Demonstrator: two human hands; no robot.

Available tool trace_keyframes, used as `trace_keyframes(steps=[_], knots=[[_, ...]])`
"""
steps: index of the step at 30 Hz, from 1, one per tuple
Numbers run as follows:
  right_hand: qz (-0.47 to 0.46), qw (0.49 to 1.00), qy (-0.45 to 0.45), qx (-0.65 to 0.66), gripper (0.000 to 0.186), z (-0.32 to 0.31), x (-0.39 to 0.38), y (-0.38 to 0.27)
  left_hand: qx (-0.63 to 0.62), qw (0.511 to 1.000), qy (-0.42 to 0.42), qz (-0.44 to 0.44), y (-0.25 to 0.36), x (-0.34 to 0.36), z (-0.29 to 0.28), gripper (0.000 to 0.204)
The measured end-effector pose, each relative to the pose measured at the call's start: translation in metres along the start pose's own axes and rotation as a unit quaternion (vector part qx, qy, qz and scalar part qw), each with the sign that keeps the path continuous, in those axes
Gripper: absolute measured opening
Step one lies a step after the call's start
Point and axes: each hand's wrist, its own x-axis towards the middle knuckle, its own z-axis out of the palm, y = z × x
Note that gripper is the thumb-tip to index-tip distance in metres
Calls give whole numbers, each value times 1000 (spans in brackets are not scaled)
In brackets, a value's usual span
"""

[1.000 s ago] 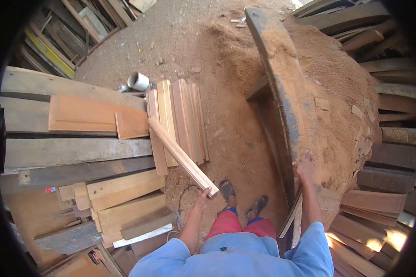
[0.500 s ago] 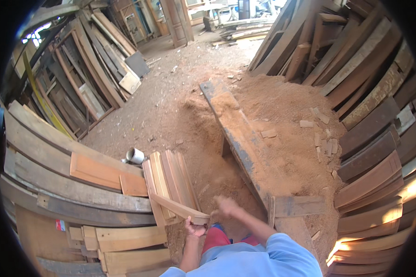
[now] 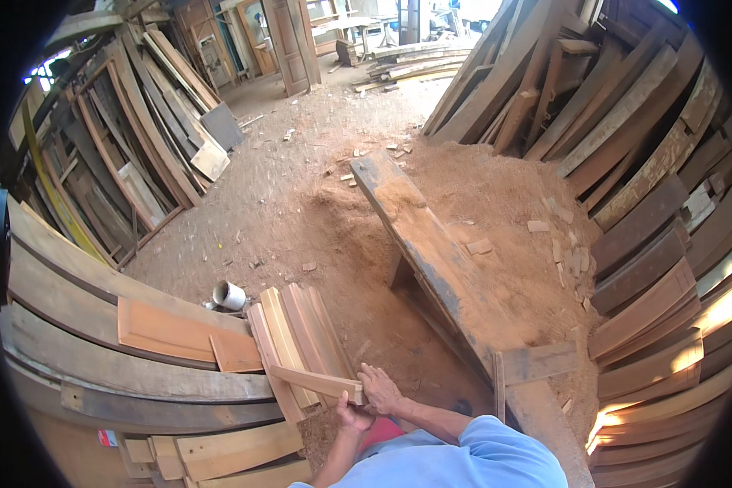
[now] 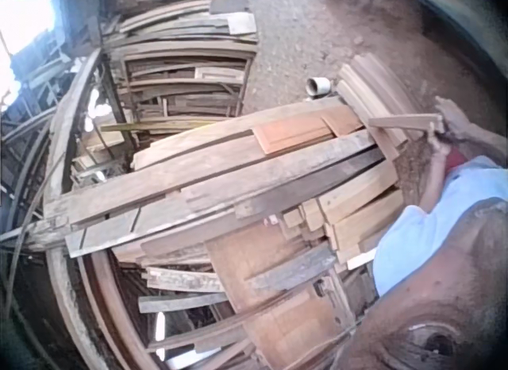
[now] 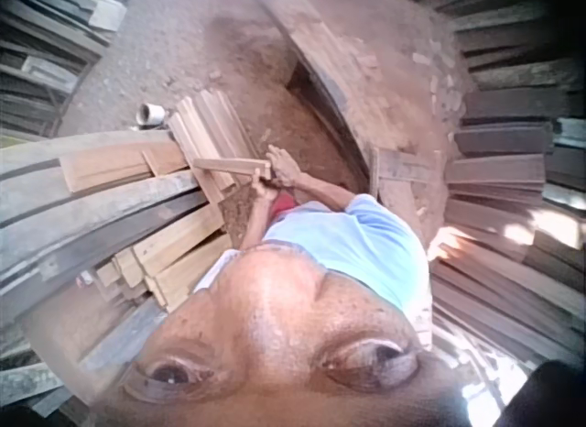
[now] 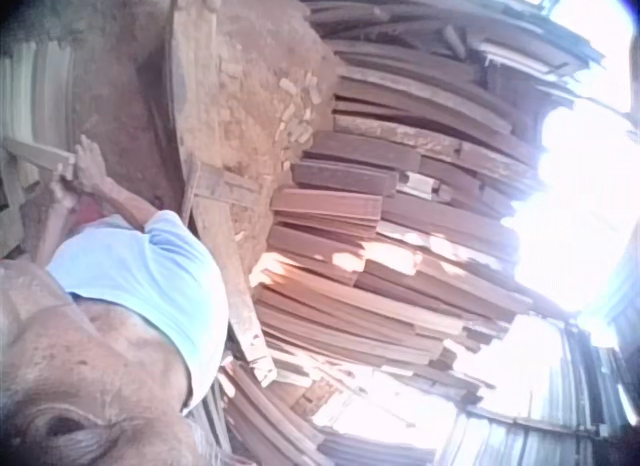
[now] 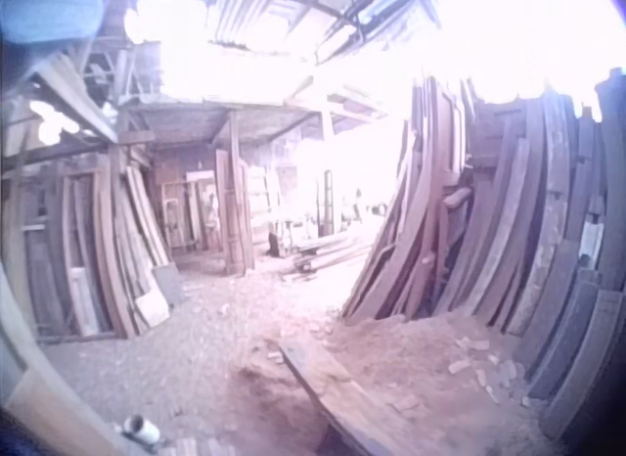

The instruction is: The person uses a circular saw to cut a wooden plank on a makeshift workbench. After cutting, they inspect the piece and place it with other planks. They then pick up another plank, position it, and cut it with the saw before stacking the finished pieces.

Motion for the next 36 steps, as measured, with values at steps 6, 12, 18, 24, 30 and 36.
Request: trace_keyframes(steps=[6, 12, 18, 24, 30, 36], knots=[[80, 973, -171, 133, 80, -38, 39, -36, 73, 988, -90, -100, 64, -32, 5, 92], [126, 972, -142, 135, 64, -34, 54, -89, -19, 962, 249, -107, 83, -10, -106, 92], [156, 965, -123, 170, 60, -46, 73, -126, -21, 978, 195, -78, 109, 27, -154, 90], [102, 977, -109, 155, 57, -54, 66, -105, 55, 985, 159, 28, 106, 77, -108, 78], [195, 963, -42, 181, 60, -90, 42, -81, 304, 919, 58, 245, 60, 87, -85, 60], [289, 913, 64, 281, 67, -124, -18, -43, 119, 983, -58, 126, 21, 80, -35, 57]])
